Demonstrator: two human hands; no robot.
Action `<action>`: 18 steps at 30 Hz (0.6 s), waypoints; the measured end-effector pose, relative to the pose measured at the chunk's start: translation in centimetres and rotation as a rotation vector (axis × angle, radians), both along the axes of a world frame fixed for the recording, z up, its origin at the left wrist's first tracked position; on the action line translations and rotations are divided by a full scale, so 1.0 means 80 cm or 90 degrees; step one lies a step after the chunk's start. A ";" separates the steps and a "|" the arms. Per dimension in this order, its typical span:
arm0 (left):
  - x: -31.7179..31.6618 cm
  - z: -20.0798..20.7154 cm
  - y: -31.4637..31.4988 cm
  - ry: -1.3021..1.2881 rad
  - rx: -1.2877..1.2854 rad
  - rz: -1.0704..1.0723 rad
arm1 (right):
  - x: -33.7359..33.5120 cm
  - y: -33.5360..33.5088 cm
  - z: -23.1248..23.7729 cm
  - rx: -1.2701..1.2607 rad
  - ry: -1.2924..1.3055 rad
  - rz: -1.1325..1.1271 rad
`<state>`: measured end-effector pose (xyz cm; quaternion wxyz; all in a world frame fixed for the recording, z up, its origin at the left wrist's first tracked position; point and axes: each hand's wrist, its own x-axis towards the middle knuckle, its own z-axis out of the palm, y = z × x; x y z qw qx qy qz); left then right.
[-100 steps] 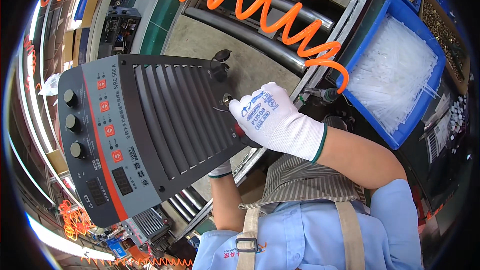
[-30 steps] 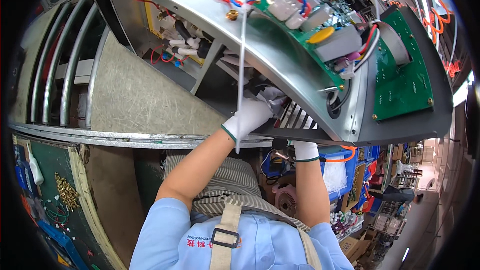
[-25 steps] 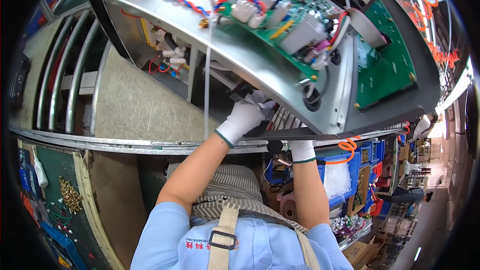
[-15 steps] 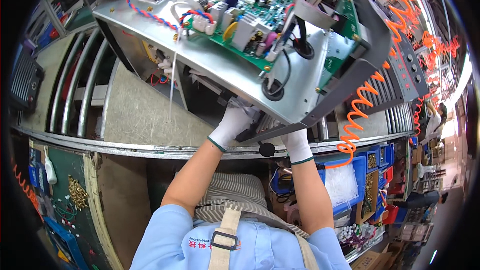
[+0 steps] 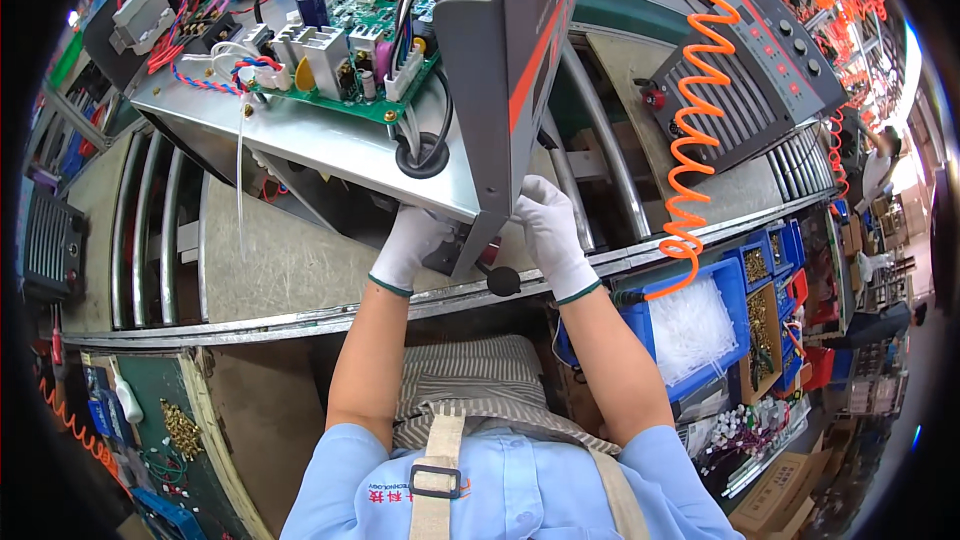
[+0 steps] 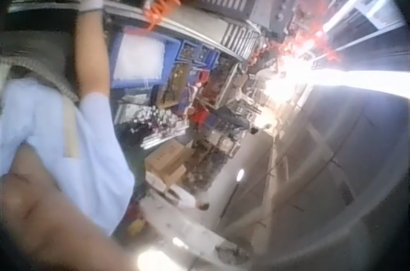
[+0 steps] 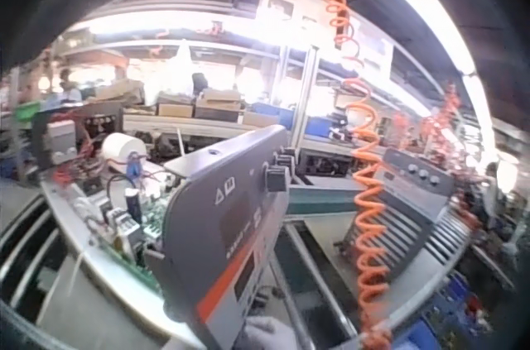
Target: The person assembles an electronic device by connecting wires to a circuit board and securing components within a metal casing. They use a screwdriver to tighten screws and organize the internal wiring, working at a station in a factory setting.
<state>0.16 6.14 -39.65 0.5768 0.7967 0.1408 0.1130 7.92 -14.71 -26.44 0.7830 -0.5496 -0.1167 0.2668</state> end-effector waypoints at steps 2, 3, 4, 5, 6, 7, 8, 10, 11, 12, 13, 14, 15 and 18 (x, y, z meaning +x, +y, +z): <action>-0.004 0.023 -0.004 0.026 0.053 0.005 | 0.001 0.000 -0.004 0.001 -0.025 -0.002; -0.008 0.047 -0.016 0.036 0.105 0.025 | 0.000 0.002 -0.006 0.000 -0.023 -0.017; -0.007 0.052 -0.022 0.023 0.130 0.035 | -0.003 0.002 -0.004 -0.005 -0.024 -0.032; -0.007 0.057 -0.026 0.011 0.156 0.044 | -0.006 0.003 -0.001 -0.010 -0.025 -0.048; -0.006 0.062 -0.030 -0.001 0.183 0.057 | -0.008 0.003 0.002 -0.005 -0.006 -0.049; -0.003 0.055 -0.032 -0.015 0.189 0.072 | -0.009 0.004 0.006 -0.001 0.013 -0.050; -0.003 0.054 -0.034 -0.028 0.175 0.076 | -0.010 0.004 0.008 0.004 0.033 -0.053; 0.002 0.054 -0.039 -0.057 0.146 0.073 | -0.010 0.001 0.008 0.036 0.060 -0.043; 0.002 0.054 -0.040 -0.065 0.126 0.056 | -0.008 -0.001 -0.001 0.062 0.067 -0.034; 0.002 0.055 -0.037 -0.070 0.112 0.038 | -0.008 0.000 -0.005 0.094 0.076 -0.026; 0.001 0.057 -0.036 -0.052 0.126 0.022 | -0.009 0.001 -0.008 0.087 0.055 -0.030; 0.003 0.058 -0.035 -0.036 0.139 0.007 | -0.008 0.001 -0.009 0.080 0.053 -0.036; 0.002 0.059 -0.033 0.007 0.182 -0.006 | -0.008 0.003 -0.009 0.075 0.054 -0.042; 0.009 0.012 -0.020 -0.008 0.082 0.009 | -0.010 0.009 -0.012 0.070 0.083 -0.049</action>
